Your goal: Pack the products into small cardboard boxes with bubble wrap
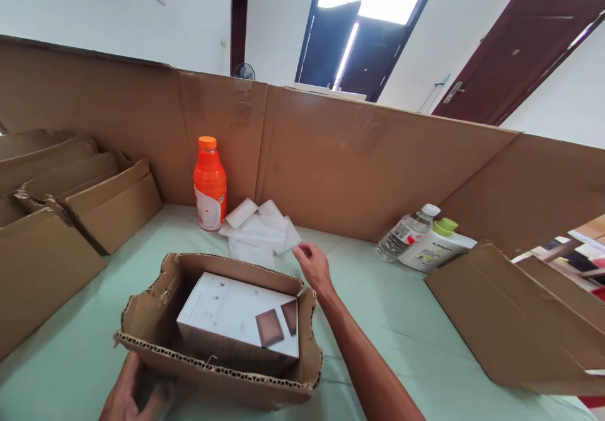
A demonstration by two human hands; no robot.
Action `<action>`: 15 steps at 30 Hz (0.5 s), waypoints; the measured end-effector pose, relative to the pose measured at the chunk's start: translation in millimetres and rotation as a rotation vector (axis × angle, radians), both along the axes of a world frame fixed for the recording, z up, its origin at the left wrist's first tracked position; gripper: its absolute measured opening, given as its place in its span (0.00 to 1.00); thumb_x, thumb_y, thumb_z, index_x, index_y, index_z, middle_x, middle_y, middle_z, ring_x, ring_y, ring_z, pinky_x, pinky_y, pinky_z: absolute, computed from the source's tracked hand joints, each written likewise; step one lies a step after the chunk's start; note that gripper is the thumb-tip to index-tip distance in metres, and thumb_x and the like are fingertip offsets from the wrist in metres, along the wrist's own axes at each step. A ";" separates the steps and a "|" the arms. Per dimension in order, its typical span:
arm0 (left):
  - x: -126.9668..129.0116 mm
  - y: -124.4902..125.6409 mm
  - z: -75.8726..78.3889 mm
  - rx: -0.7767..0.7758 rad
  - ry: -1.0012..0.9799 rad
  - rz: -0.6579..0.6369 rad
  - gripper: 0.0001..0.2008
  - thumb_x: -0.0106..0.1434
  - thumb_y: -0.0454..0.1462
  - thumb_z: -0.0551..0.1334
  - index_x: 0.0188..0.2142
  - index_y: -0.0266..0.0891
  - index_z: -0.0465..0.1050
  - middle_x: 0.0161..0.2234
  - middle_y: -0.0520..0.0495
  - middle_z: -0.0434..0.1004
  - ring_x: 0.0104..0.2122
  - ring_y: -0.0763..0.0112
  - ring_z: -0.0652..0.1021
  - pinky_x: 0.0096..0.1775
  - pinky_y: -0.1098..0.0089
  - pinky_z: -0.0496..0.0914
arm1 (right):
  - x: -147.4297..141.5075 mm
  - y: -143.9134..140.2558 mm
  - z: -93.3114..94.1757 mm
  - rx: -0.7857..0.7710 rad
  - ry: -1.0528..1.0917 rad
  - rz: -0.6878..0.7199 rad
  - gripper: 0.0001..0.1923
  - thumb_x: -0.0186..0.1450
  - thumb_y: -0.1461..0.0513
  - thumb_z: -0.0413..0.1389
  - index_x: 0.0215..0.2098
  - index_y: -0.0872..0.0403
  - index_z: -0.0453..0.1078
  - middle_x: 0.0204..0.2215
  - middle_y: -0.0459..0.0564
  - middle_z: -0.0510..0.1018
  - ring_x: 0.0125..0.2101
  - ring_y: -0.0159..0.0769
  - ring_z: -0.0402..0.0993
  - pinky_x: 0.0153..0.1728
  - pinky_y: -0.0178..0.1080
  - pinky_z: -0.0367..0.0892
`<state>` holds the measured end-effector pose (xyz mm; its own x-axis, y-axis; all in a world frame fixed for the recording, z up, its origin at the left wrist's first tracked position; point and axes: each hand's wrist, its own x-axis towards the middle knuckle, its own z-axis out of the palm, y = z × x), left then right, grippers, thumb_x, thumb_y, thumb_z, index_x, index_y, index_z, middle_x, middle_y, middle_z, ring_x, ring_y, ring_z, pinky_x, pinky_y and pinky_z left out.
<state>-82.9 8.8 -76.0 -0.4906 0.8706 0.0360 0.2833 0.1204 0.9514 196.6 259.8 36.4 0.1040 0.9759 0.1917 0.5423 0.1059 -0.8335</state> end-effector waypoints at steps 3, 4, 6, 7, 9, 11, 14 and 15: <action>0.9 4.4 2.8 -0.009 -0.018 0.018 0.36 0.62 0.54 0.56 0.65 0.41 0.55 0.58 0.34 0.71 0.60 0.41 0.71 0.62 0.43 0.62 | -28.1 40.7 -9.1 0.019 0.025 0.036 0.18 0.54 0.49 0.60 0.21 0.57 0.70 0.19 0.44 0.71 0.25 0.31 0.67 0.31 0.35 0.62; 0.7 5.4 4.2 -0.008 -0.017 0.020 0.36 0.62 0.53 0.57 0.65 0.41 0.55 0.58 0.34 0.71 0.60 0.41 0.71 0.62 0.43 0.61 | -35.4 45.9 -9.1 0.039 0.045 0.053 0.20 0.56 0.49 0.58 0.21 0.58 0.70 0.18 0.42 0.70 0.24 0.28 0.67 0.31 0.34 0.61; -0.1 6.2 7.1 -0.008 -0.007 0.014 0.35 0.61 0.52 0.58 0.64 0.42 0.58 0.57 0.35 0.72 0.59 0.42 0.72 0.61 0.45 0.64 | -42.4 44.0 -1.0 0.108 0.098 0.069 0.21 0.60 0.49 0.54 0.24 0.60 0.70 0.20 0.42 0.70 0.26 0.27 0.68 0.32 0.32 0.61; -0.5 6.2 8.6 -0.007 0.000 0.008 0.34 0.60 0.52 0.58 0.63 0.42 0.60 0.56 0.36 0.73 0.59 0.42 0.72 0.60 0.46 0.65 | -41.1 37.6 7.5 0.152 0.127 0.067 0.21 0.61 0.48 0.54 0.28 0.60 0.71 0.23 0.43 0.72 0.27 0.27 0.69 0.33 0.32 0.62; -1.1 5.8 11.1 -0.006 0.007 -0.004 0.33 0.60 0.51 0.59 0.62 0.41 0.61 0.56 0.37 0.74 0.58 0.43 0.73 0.59 0.48 0.67 | -28.2 15.5 31.6 0.238 0.177 0.054 0.20 0.60 0.47 0.56 0.33 0.57 0.71 0.29 0.46 0.76 0.30 0.31 0.71 0.35 0.34 0.66; -1.6 5.6 12.6 0.003 0.001 -0.014 0.35 0.60 0.51 0.59 0.63 0.40 0.59 0.57 0.35 0.72 0.59 0.43 0.72 0.60 0.47 0.65 | -4.8 -15.9 59.7 0.324 0.211 0.030 0.19 0.60 0.47 0.59 0.37 0.53 0.71 0.33 0.48 0.78 0.33 0.34 0.73 0.37 0.37 0.68; -3.4 6.8 13.5 0.045 -0.044 -0.041 0.39 0.61 0.52 0.59 0.67 0.38 0.53 0.60 0.33 0.68 0.61 0.43 0.69 0.62 0.45 0.61 | 36.0 -73.3 88.1 0.483 0.193 -0.052 0.15 0.60 0.50 0.63 0.38 0.52 0.72 0.34 0.48 0.79 0.34 0.36 0.74 0.39 0.40 0.70; -4.7 7.5 14.1 0.054 -0.066 -0.059 0.40 0.60 0.52 0.60 0.67 0.38 0.52 0.61 0.33 0.68 0.61 0.43 0.69 0.62 0.45 0.60 | 48.0 -93.7 89.4 0.520 0.169 -0.074 0.14 0.60 0.51 0.64 0.37 0.52 0.73 0.35 0.49 0.79 0.35 0.37 0.75 0.41 0.40 0.70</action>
<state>-87.5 16.3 -62.0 -0.4411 0.8959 0.0527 0.2253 0.0536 0.9728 244.6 166.0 125.7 0.2400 0.7459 0.6213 0.4270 0.4937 -0.7576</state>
